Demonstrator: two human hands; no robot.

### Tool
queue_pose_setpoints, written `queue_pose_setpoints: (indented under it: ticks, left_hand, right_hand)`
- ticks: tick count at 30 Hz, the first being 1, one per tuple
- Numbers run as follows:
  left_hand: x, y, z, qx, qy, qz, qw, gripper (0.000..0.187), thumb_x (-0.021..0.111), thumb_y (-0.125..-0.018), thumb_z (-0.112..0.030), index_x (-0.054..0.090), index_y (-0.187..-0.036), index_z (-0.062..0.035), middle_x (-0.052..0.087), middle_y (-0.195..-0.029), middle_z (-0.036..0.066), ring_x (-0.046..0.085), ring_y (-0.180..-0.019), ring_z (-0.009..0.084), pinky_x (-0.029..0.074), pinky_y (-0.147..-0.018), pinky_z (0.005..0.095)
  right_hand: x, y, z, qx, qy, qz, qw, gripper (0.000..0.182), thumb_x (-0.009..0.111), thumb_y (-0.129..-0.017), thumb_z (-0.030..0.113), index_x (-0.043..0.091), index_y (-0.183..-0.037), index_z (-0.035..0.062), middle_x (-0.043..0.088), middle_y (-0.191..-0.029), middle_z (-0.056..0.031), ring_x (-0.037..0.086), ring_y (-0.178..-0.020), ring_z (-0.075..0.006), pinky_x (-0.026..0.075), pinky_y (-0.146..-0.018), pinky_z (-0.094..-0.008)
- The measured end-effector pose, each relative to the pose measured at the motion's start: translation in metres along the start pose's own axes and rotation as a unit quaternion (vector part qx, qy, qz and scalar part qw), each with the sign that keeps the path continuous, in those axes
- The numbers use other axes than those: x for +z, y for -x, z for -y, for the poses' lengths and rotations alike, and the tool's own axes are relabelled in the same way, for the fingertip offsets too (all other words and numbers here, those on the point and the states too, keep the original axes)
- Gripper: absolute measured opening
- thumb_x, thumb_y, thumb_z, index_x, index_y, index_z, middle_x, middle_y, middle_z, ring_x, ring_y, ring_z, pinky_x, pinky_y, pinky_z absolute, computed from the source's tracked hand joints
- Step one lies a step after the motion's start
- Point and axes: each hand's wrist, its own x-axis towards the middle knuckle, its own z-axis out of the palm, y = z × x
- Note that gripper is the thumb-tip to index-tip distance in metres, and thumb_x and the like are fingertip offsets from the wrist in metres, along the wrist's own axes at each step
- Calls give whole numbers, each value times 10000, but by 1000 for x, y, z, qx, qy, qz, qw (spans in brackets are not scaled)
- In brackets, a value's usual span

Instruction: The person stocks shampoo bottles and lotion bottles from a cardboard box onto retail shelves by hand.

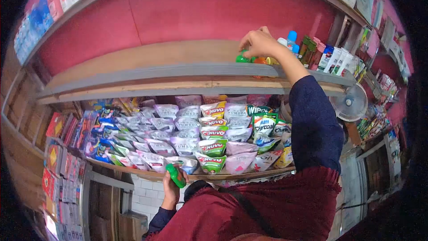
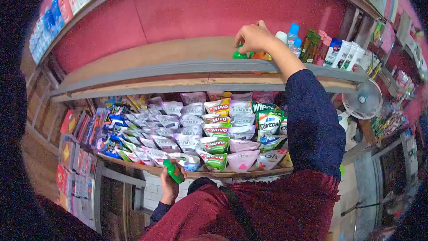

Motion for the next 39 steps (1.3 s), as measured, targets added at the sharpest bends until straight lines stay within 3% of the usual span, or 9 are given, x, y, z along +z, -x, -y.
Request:
queue_pose_setpoints:
  ticks: [3,6,18,24,30,33,34,36,39]
  left_hand:
    - [8,-12,-19,-15,-13,18,1000,567,356,-901,-533,488,-1138,-35,507,-747,78,506,-664,187,399,-626,292]
    - [3,-23,-18,-24,-19,18,999,587,352,-894,-552,488,-1142,-38,514,-749,86,513,-664,187,403,-619,295]
    - [0,-31,-7,-56,-9,50,997,609,357,-879,-577,453,-1163,-47,526,-792,91,529,-691,194,428,-634,313]
    - [6,-27,-8,-66,7,42,997,591,353,-885,-562,447,-1169,-52,531,-804,91,536,-704,196,433,-644,318]
    - [16,-24,-12,-52,-24,58,997,602,354,-881,-573,464,-1155,-49,530,-786,91,532,-670,201,428,-615,310]
    - [14,-29,-12,-63,-30,73,995,554,407,-897,-509,446,-1197,-45,543,-804,80,544,-694,177,437,-619,291]
    - [10,-34,-9,-47,-65,69,994,523,446,-896,-463,435,-1215,-49,559,-861,80,547,-755,167,439,-675,291]
    - [5,-49,-7,-15,-132,55,990,488,523,-893,-369,412,-1252,-58,592,-975,79,554,-875,145,443,-786,290]
    - [54,-63,-58,49,-65,94,992,578,663,-825,-218,364,-1295,-61,588,-1027,72,548,-916,129,430,-820,256]
  right_hand:
    - [-6,0,3,20,12,38,999,299,741,-597,277,731,-877,170,698,-853,-48,640,-821,-190,307,-833,-386]
    - [-5,0,2,12,6,26,1000,288,702,-612,255,731,-881,157,690,-800,-50,626,-795,-185,305,-809,-356]
    - [-4,3,1,17,9,20,1000,298,688,-614,261,729,-886,145,689,-836,-69,629,-817,-194,322,-794,-357]
    - [-5,5,-2,18,-24,25,999,282,737,-615,277,725,-876,172,687,-826,-44,633,-838,-195,312,-843,-384]
    - [-7,7,0,27,-15,22,999,340,717,-630,270,712,-959,183,694,-871,-42,639,-881,-193,307,-852,-379]
    - [-15,10,1,-9,-22,-78,997,335,701,-670,277,701,-986,165,695,-896,-63,639,-921,-199,370,-864,-393]
    - [-20,12,11,-20,-94,-85,992,327,688,-703,271,691,-1001,136,689,-924,-70,633,-926,-189,393,-863,-380]
    - [-31,18,38,-45,-234,-94,967,320,663,-768,260,672,-1030,78,679,-981,-83,619,-935,-170,438,-862,-355]
    - [-22,44,103,-157,-337,-38,927,348,682,-787,309,663,-1038,69,679,-969,-75,631,-874,-161,499,-777,-312]
